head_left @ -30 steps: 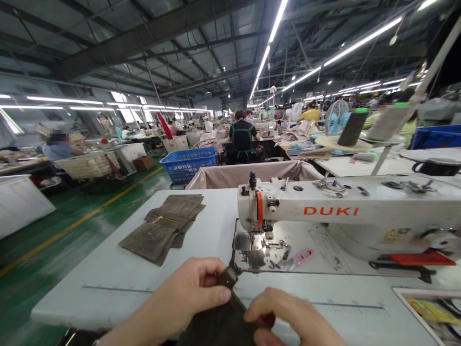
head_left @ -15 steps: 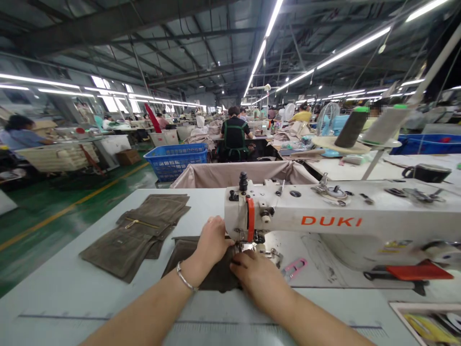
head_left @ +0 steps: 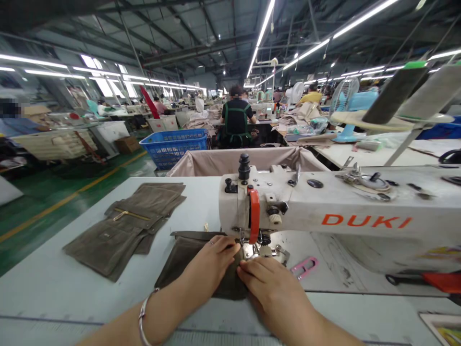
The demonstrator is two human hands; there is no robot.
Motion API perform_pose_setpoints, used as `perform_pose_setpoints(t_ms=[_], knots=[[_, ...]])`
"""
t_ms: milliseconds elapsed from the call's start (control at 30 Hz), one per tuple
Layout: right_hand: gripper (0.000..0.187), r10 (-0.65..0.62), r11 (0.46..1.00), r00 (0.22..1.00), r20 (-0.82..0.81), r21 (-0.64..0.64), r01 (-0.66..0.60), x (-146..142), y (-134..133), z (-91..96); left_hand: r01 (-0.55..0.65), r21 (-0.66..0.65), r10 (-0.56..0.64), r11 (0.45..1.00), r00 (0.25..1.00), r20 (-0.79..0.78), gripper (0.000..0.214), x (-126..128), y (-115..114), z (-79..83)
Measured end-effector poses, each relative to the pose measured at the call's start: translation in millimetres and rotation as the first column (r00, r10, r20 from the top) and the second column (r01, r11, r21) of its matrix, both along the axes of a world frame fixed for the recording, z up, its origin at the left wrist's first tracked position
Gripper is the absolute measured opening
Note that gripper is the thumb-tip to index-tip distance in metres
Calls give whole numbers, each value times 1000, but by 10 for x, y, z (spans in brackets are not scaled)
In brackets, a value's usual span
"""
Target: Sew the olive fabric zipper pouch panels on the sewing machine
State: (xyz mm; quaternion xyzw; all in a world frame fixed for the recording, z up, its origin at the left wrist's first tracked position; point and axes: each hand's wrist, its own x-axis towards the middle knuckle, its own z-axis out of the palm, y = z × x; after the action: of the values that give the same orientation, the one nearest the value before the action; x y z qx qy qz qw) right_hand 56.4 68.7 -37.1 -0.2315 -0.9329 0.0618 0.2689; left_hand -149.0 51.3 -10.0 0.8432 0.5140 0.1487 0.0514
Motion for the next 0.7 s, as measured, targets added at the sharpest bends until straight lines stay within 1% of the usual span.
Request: perform_pose_setpoints(t_ms=[100,167,367,533,700], knots=[[30,-18,1000,1000,26,-14,19,-30,-4,25,35,0,-35,999,999,4,36,-41,46,17],[28,1,1000,1000,26,-10,0,-40,-2,27,49,0,-49,999,999,9,35,-45,38,29],[26,86,996,995,-41,1,-86,-5,28,58,10,30,-13,999,995,100,36,25,-52,24],[29,104,993,992,-75,-40,-107,21,28,114,16,35,-19,999,997,73,39,78,-82,47],[29,78,997,997,-18,-2,-79,31,29,100,33,24,-35,999,998,50,38,70,-70,55]])
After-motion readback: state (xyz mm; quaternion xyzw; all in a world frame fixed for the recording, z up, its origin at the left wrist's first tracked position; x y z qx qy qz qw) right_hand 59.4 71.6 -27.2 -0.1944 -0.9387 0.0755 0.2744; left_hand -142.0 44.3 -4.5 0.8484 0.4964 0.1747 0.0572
